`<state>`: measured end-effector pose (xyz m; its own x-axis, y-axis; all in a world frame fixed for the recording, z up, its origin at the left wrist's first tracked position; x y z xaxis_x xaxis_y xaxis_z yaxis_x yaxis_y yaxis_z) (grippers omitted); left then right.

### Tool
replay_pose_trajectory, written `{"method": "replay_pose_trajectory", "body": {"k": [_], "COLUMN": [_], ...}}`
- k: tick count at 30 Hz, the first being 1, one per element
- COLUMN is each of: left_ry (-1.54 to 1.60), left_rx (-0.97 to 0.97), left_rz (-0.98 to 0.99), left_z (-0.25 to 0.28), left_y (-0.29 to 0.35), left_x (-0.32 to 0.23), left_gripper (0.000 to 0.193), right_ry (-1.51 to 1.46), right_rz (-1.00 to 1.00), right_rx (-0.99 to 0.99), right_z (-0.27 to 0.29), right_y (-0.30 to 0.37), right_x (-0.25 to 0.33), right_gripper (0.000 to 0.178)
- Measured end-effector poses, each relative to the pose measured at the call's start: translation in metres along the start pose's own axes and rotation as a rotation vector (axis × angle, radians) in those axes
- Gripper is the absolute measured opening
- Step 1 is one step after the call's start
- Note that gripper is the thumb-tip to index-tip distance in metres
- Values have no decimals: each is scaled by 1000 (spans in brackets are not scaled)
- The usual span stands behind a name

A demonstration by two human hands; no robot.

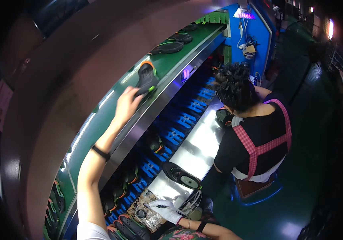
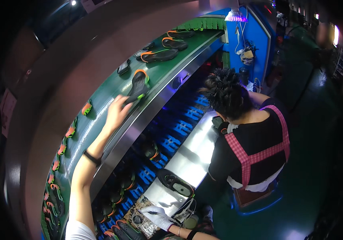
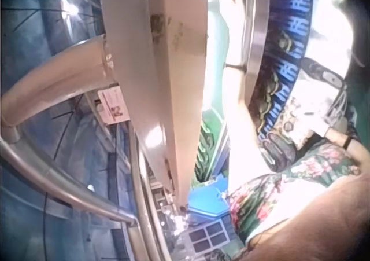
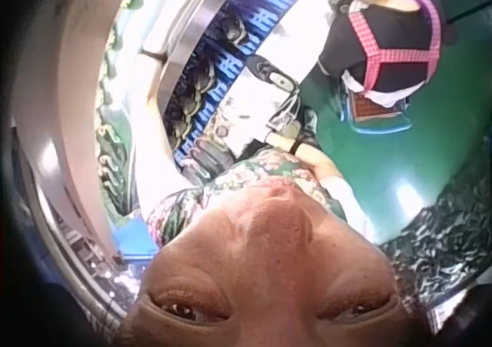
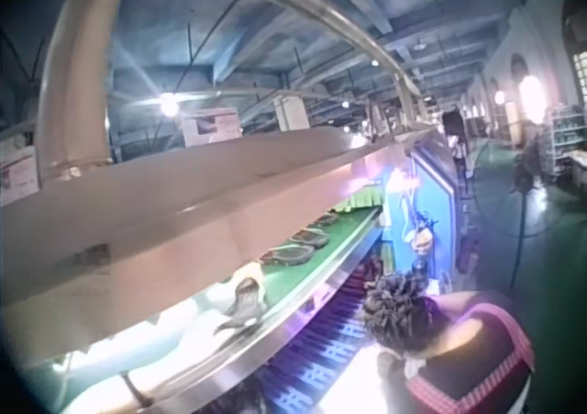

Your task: Apply adhesive to the edges and surfaces of shoe soles using a brush.

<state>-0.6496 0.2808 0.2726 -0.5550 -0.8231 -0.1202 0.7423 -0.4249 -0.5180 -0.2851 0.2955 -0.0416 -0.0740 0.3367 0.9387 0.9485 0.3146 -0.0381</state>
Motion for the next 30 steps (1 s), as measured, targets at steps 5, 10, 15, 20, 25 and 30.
{"method": "replay_pose_trajectory", "body": {"k": [5, 10, 15, 20, 25, 30], "left_ry": [1051, 312, 518, 587, 1291, 1911], "left_rx": [-224, -572, -970, -556, -228, -440], "left_rz": [545, 332, 789, 1100, 1439, 1487], "left_z": [107, 251, 309, 249, 108, 62], "left_y": [178, 352, 499, 582, 617, 646], "left_x": [41, 27, 50, 74, 19, -60], "left_gripper": [35, 24, 31, 34, 38, 101], "right_ry": [86, 126, 138, 688, 194, 163], "right_rz": [-89, 4, -6, 437, 234, 101], "right_rx": [-44, -123, -218, -104, 54, 112], "right_z": [-14, -27, -32, -81, -152, -177], "right_y": [18, 28, 32, 48, 38, 42], "right_x": [12, -2, 47, 142, 159, 135], "right_gripper": [15, 16, 19, 35, 20, 20]}}
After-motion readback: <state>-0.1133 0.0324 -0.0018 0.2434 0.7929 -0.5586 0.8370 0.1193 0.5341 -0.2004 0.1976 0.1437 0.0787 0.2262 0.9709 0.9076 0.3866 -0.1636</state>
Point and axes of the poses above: each hand's wrist, its own y-axis away from the middle knuckle, its own z-axis out of the back of the hand, x = y × z, the point moved 10 cm from there along -y, towards the middle knuckle, and after that the axes turned 2 degrees about -x, right-handed, at the moved point
